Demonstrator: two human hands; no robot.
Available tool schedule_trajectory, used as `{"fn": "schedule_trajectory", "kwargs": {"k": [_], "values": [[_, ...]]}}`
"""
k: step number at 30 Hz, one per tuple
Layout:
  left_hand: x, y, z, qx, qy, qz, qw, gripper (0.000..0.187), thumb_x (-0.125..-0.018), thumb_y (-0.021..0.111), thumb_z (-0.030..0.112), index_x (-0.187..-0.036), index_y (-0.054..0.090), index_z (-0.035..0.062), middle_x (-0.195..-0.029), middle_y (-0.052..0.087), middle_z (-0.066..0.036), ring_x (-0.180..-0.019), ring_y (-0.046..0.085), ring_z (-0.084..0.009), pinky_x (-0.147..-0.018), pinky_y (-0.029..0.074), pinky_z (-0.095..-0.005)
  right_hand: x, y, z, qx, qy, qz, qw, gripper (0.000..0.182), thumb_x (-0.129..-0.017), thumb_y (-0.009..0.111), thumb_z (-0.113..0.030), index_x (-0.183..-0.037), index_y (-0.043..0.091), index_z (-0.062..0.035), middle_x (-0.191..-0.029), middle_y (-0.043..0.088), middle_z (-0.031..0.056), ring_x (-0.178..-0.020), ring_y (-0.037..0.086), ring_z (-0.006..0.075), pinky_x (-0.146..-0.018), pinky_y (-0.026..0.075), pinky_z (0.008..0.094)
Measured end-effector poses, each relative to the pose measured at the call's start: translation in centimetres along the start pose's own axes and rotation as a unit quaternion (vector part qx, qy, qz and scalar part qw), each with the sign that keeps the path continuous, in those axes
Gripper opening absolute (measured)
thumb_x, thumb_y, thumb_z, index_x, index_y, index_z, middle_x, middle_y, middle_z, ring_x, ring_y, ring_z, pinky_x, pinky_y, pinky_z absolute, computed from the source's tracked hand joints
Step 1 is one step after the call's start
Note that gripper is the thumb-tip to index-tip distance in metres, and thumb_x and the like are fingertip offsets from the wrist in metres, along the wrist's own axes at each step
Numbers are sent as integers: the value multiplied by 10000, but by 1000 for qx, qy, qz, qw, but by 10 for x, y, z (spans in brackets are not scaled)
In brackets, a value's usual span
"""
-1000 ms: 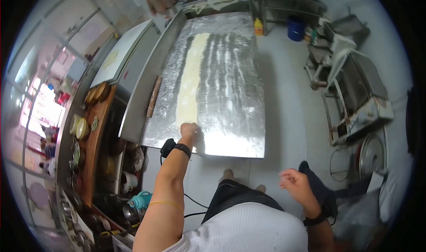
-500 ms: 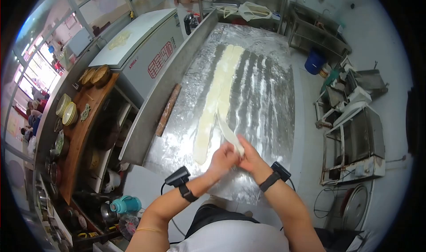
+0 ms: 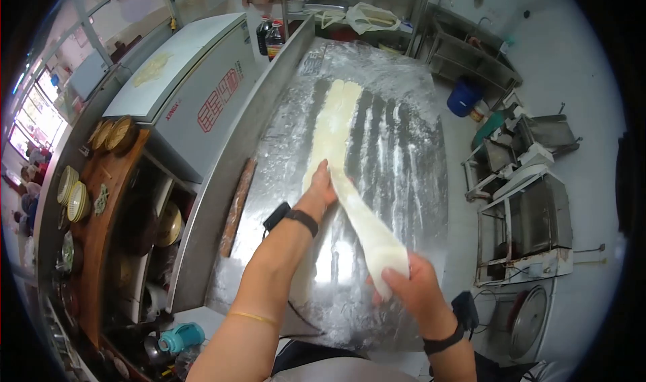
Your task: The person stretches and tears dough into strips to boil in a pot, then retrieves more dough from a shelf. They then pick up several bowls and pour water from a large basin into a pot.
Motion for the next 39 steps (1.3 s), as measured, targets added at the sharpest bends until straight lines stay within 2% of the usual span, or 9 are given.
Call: {"fn": "schedule_trajectory", "kwargs": {"k": [5, 11, 13, 20, 24, 26, 31, 37, 39], "values": [[-37, 21, 36, -107, 132, 115, 979, 277, -823, 397, 41, -1078, 363, -60, -938, 489, -204, -718, 562, -281, -617, 522, -334, 15, -36, 40, 25, 53, 42, 997, 229, -814, 459, -84, -1008, 466, 38, -832, 569, 93, -650, 540, 124, -584, 460, 246], [76, 226, 81, -251, 268, -274, 889, 252, -812, 422, 60, -1023, 411, -79, -893, 527, -132, -787, 548, -187, -704, 481, -282, 35, -60, 34, -7, 14, 67, 998, 247, -805, 471, -70, -1021, 464, 50, -825, 567, 96, -677, 540, 124, -600, 461, 254], [131, 247, 71, -270, 274, -261, 885, 264, -805, 435, 61, -1031, 404, -73, -890, 521, -127, -793, 544, -183, -710, 478, -278, 60, -64, 20, -5, -17, 62, 998, 238, -785, 481, -38, -1001, 474, 61, -823, 571, 115, -673, 545, 130, -588, 462, 261], [58, 47, -80, -121, -73, -70, 988, 327, -790, 447, 48, -1068, 350, -94, -956, 499, -168, -796, 551, -252, -713, 499, -325, 142, -116, 79, 1, 40, 64, 997, 249, -741, 518, -15, -976, 497, 64, -759, 574, 101, -629, 544, 128, -552, 459, 252], [46, 28, -102, -172, -72, 12, 982, 308, -800, 442, 60, -1073, 368, -63, -950, 504, -171, -777, 560, -265, -692, 506, -342, 143, -156, 123, 81, 121, 237, 961, 232, -752, 525, -52, -966, 524, 37, -710, 570, 73, -585, 529, 107, -514, 445, 238], [60, 89, -87, -146, -4, -97, 985, 292, -815, 428, 70, -1091, 378, -9, -950, 512, -155, -779, 560, -252, -689, 506, -349, 151, -157, 128, 115, 140, 247, 952, 223, -760, 522, -65, -962, 531, 29, -710, 569, 69, -581, 524, 97, -505, 439, 232], [147, 204, -31, -204, 176, -251, 929, 318, -812, 416, 50, -1120, 350, 5, -1002, 492, -153, -826, 551, -234, -696, 503, -308, 161, -138, 90, 58, -62, 113, 990, 230, -783, 526, -136, -953, 536, 18, -691, 563, 38, -579, 521, 95, -493, 419, 228], [80, 97, -84, -242, 29, -94, 965, 263, -777, 399, -19, -1038, 399, -53, -985, 499, -169, -830, 557, -251, -714, 509, -311, 120, -183, 128, 383, 102, 172, 902, 303, -758, 545, -151, -993, 501, 36, -828, 577, 109, -674, 541, 182, -607, 429, 268], [79, 89, -103, -233, -5, -91, 968, 264, -774, 400, -26, -1037, 401, -49, -990, 499, -171, -832, 557, -255, -715, 509, -314, 97, -184, 101, 393, -79, 261, 878, 421, -748, 551, -168, -1099, 420, 25, -864, 564, 123, -677, 532, 222, -626, 428, 293]]}}
Point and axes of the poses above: each hand's wrist, its own x-axis away from the middle knuckle, its own y-axis out of the palm, z = x × y, the point moved 10 cm from there along -x, towards the middle knuckle
